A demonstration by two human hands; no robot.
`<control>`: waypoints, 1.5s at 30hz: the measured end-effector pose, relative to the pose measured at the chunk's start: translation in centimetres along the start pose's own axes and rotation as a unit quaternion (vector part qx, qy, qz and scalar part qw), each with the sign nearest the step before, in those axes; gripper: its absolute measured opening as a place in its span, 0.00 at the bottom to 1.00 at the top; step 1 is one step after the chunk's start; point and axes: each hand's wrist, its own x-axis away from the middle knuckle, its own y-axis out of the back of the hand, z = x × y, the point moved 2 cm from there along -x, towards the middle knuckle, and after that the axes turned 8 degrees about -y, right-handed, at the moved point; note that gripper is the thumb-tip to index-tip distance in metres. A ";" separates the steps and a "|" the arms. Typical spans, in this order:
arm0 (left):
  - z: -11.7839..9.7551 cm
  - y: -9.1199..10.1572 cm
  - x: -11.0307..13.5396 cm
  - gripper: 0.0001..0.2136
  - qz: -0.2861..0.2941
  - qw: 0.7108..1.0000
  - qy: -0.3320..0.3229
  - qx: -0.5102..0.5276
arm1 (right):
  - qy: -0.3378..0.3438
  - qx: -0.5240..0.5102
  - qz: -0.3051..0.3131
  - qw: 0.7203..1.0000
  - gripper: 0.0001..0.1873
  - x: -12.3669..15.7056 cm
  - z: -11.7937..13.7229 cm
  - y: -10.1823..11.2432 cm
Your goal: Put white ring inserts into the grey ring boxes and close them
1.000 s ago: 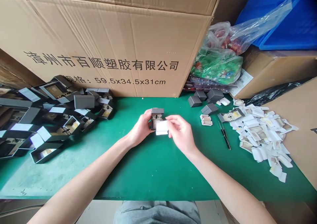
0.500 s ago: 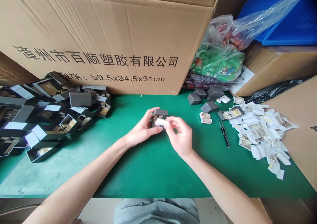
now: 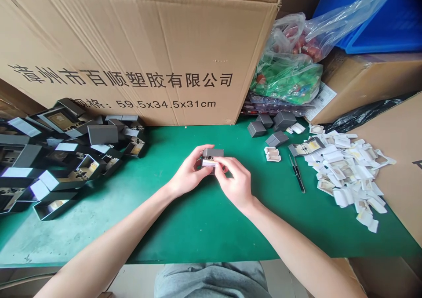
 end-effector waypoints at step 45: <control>-0.3 -0.9 0.1 0.20 -0.079 0.996 0.035 -0.024 | 0.100 0.166 0.050 0.980 0.13 -0.6 -1.3 0.3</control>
